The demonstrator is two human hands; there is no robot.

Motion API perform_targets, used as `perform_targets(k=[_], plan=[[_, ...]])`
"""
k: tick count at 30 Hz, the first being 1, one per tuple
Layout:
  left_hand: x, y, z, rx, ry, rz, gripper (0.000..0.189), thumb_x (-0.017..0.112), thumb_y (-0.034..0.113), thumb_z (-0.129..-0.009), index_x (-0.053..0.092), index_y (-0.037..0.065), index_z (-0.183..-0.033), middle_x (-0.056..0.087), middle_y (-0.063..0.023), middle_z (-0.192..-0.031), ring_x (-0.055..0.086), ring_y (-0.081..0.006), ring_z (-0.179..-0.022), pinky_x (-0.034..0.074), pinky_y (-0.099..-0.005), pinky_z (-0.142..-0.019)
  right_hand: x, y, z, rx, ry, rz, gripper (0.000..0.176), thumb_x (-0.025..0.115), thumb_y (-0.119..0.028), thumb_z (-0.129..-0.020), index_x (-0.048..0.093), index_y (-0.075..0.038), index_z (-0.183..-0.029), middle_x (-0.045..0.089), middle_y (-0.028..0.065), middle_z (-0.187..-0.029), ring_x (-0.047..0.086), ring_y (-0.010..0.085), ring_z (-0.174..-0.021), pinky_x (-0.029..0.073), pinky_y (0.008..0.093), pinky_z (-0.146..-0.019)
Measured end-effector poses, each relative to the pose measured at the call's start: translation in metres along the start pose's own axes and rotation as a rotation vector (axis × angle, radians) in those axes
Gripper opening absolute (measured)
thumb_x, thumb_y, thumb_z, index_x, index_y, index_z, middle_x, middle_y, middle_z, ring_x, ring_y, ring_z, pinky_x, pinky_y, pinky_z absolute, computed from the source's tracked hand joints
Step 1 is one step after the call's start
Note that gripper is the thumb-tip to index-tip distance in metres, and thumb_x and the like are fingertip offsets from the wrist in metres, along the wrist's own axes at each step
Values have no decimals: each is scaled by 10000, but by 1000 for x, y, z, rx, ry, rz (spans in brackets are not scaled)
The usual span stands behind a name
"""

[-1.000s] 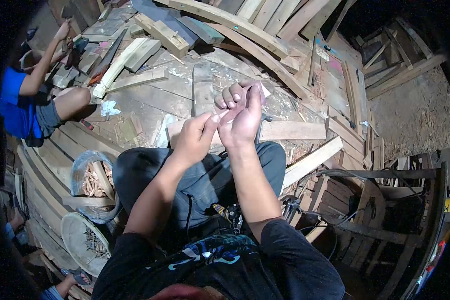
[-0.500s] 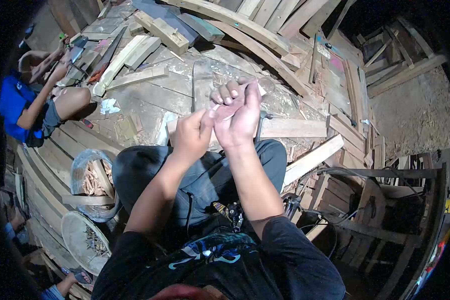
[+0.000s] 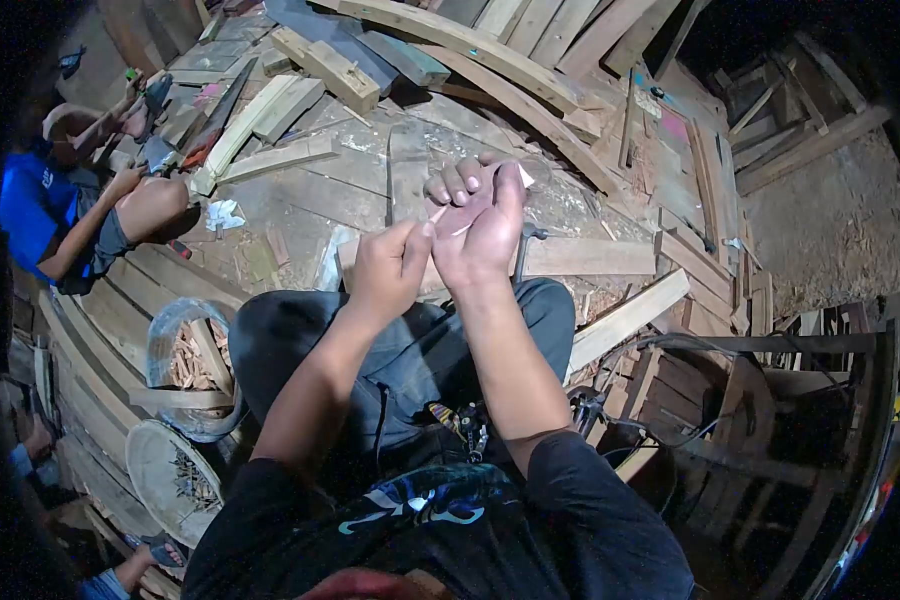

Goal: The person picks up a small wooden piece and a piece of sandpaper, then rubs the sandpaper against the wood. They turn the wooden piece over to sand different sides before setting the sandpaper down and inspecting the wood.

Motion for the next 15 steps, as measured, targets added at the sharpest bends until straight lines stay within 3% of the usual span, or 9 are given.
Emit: perform_targets(k=[4, 6, 11, 14, 15], plan=[[3, 7, 3, 181, 19, 8, 334, 542, 208, -971, 508, -10, -720, 447, -196, -568, 450, -348, -485, 374, -409, -490, -3, -3, -2, 29, -62, -111, 249, 412, -331, -1034, 487, -102, -972, 383, -4, -708, 367, 130, -631, 353, 290, -624], [0, -2, -1, 10, 23, 6, 344, 538, 210, -973, 499, -18, -717, 445, -191, -575, 455, -325, -494, 378, -402, -505, 3, 0, 5, 8, -30, -39, 264, 400, -332, -1037, 499, -104, -951, 383, -8, -702, 366, 118, -623, 357, 286, -621], [9, 9, 8, 225, -26, 12, 360, 531, 224, -981, 515, -17, -714, 445, -185, -557, 434, -257, -462, 367, -390, -486, -5, -12, -3, -4, -71, -123, 292, 396, -357, -1038, 515, -103, -955, 396, -4, -704, 370, 131, -618, 357, 301, -614], [1, 5, 1, 14, -3, 24, 355, 530, 218, -980, 510, -15, -714, 439, -190, -568, 443, -286, -485, 369, -399, -500, 4, -4, 5, -15, -28, -2, 293, 409, -359, -1035, 518, -97, -959, 398, -7, -706, 373, 126, -619, 356, 299, -614], [2, 8, 4, 65, -24, -10, 346, 531, 211, -978, 511, -11, -713, 436, -193, -568, 441, -291, -482, 369, -402, -497, 1, -5, 4, 22, -53, -51, 283, 424, -354, -1032, 515, -96, -957, 397, -7, -707, 367, 125, -618, 354, 299, -618]])
Point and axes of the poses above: each hand's wrist, its own z-axis away from the middle knuckle, its own x-axis out of the palm, y = z × x, the point moved 6 cm from there along -z, towards the middle knuckle
